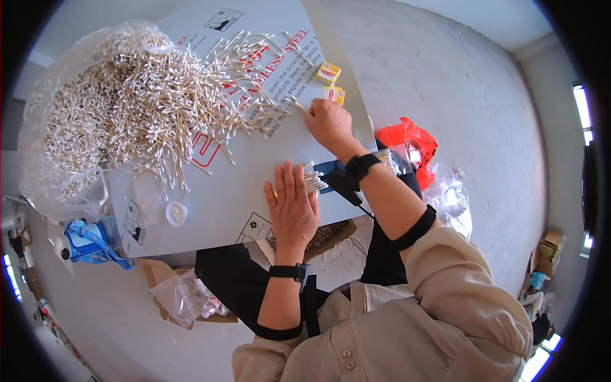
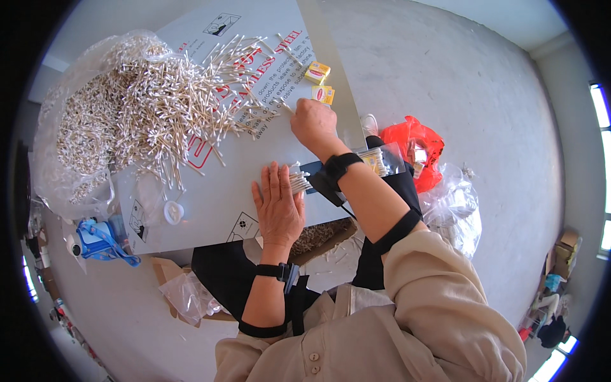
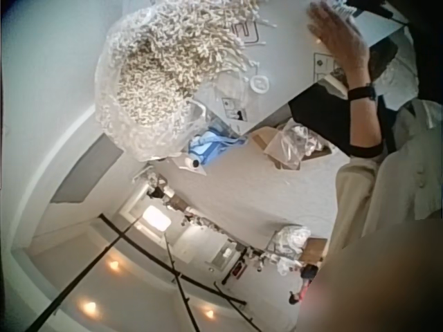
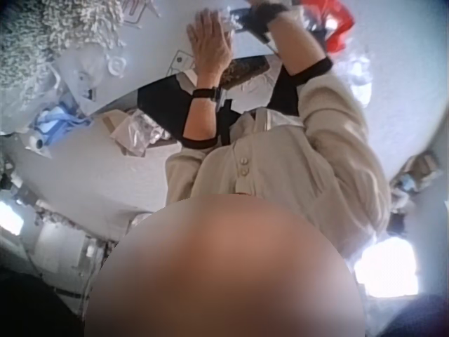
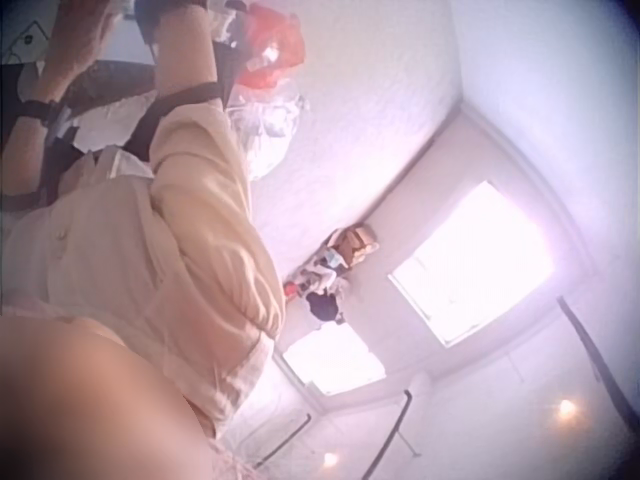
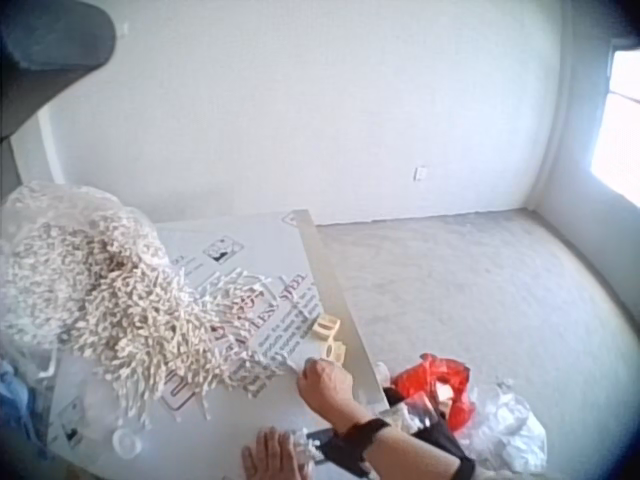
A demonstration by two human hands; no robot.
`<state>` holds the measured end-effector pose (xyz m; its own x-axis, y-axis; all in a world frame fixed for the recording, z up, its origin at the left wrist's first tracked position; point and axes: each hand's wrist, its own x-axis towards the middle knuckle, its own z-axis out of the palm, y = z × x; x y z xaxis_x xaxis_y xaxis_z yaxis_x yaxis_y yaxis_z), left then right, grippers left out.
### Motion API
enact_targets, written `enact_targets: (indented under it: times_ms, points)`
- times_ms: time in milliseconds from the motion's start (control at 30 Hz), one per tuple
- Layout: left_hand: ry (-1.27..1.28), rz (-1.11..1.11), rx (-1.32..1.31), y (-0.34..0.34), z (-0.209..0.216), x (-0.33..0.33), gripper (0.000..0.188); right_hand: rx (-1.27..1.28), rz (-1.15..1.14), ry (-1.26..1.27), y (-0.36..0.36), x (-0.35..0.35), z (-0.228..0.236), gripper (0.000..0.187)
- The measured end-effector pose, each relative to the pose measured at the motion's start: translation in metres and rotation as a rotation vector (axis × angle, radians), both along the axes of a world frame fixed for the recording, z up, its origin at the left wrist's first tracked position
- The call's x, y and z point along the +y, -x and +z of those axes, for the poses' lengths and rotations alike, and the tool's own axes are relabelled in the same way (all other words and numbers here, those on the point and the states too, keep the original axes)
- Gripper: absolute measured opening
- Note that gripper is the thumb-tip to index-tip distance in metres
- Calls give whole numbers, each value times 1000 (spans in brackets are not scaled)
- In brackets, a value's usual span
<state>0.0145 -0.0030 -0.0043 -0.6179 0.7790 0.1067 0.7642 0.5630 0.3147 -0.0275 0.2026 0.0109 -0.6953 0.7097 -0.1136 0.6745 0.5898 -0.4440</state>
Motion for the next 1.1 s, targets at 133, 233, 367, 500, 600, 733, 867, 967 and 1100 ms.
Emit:
enact_targets:
  times_ms: [133,233,367,500,600,733,867,967,1100]
  points:
    - [-26,-6,-9,-1,0,-1,63,257,93,-9,-37,-3,-12,13]
    - [-36,-15,-10,-1,1,-3,61,371,303,102,-56,-10,-4,8]
    - [-46,-34,11,-2,0,-2,60,394,581,194,-59,-11,1,8]
    - [-42,-8,52,-2,-2,-3,65,303,663,55,-47,-16,6,10]
    - [-55,9,34,0,-4,-4,67,188,670,-66,-38,-13,10,4]
    - [-133,33,-49,2,-2,-5,65,308,525,-53,-45,-8,1,7]
    - [-589,139,-245,23,-11,-19,55,417,381,58,-61,-12,-4,13]
    - [-602,220,-312,42,-3,-14,44,513,360,48,-62,-11,-11,12]
    - [-498,144,-224,67,1,2,41,474,460,-22,-51,-15,-14,5]
